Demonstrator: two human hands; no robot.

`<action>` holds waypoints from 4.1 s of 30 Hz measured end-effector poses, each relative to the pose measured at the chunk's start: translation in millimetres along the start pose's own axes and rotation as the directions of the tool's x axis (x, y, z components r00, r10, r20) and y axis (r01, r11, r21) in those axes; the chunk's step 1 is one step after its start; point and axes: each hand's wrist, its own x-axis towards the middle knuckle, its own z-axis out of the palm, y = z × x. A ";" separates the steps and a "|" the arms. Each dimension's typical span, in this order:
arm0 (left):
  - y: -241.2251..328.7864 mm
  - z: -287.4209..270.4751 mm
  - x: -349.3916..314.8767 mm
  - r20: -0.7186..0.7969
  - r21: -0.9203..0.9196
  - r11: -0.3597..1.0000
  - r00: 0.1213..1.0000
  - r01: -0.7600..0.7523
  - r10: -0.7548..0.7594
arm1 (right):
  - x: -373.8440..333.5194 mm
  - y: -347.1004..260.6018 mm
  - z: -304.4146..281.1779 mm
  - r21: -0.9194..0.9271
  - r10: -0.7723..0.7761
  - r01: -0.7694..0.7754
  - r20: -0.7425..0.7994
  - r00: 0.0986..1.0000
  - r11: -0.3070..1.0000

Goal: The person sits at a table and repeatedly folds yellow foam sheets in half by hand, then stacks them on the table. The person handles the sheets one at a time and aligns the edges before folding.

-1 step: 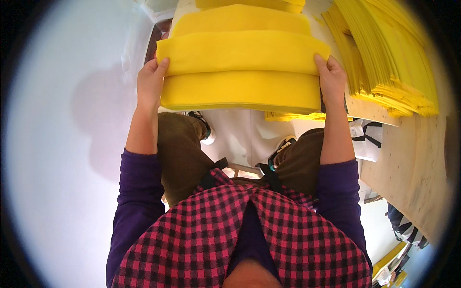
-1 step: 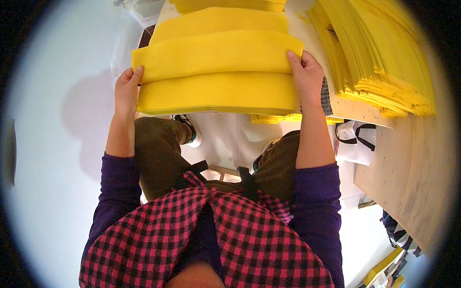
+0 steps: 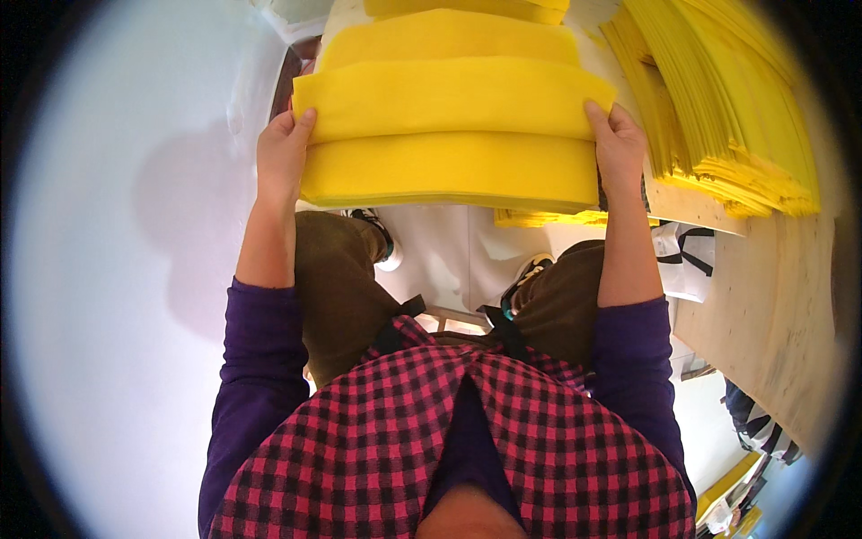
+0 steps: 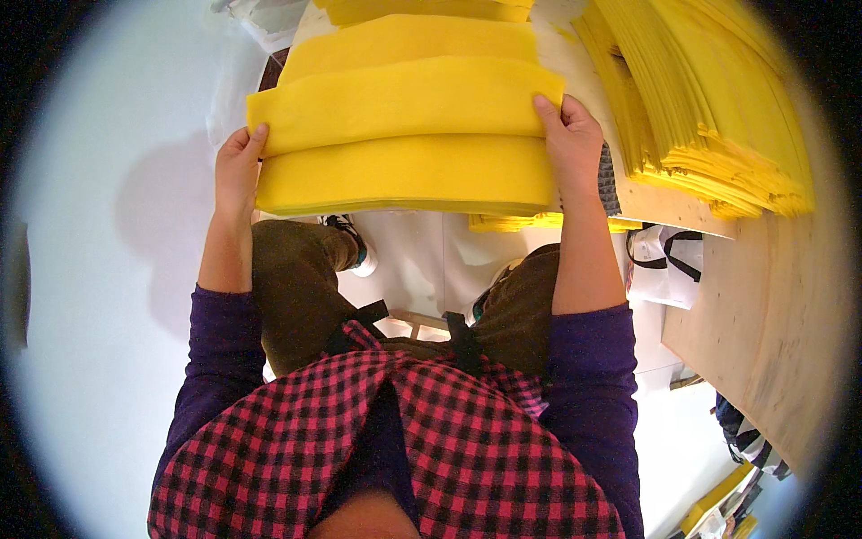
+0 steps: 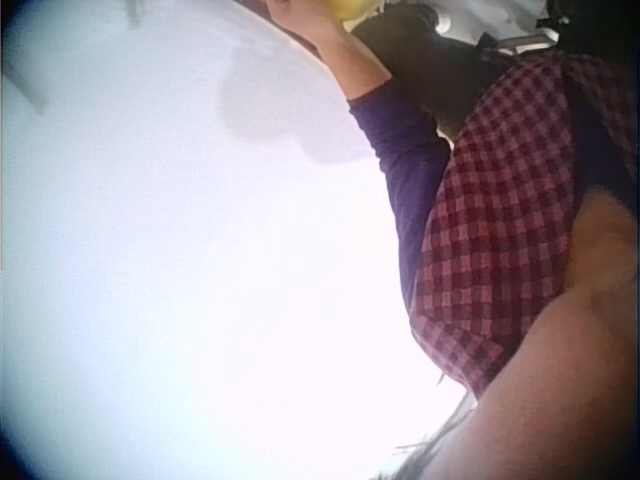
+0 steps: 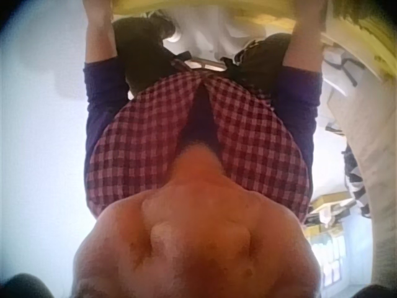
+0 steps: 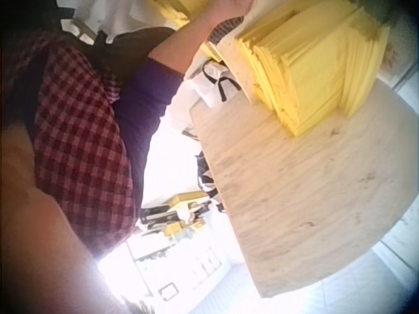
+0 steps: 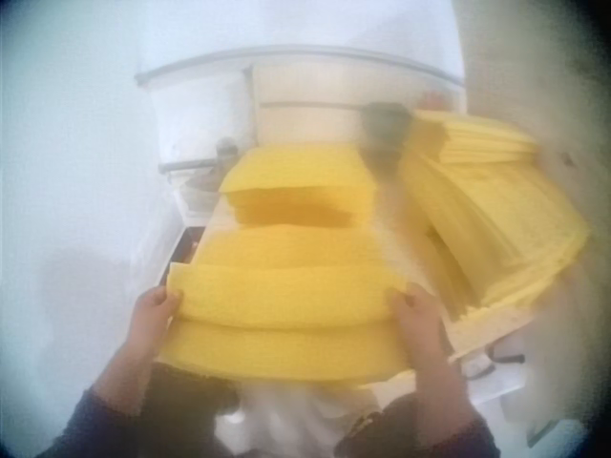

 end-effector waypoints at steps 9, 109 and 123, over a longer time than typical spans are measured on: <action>-8.5 -1.0 4.8 -0.054 0.171 0.985 0.999 0.003 0.007 | 3.0 8.8 -3.8 -0.193 0.009 -0.007 0.007 1.000 0.981; 19.2 187.5 -44.3 0.597 0.731 0.298 0.787 -0.614 0.157 | -17.4 -11.8 48.3 -0.939 0.074 0.254 0.277 0.958 0.232; -6.2 62.1 -3.6 0.258 0.946 0.161 0.954 -0.282 0.155 | -17.5 -14.6 52.4 -0.925 0.058 0.226 0.255 0.965 0.305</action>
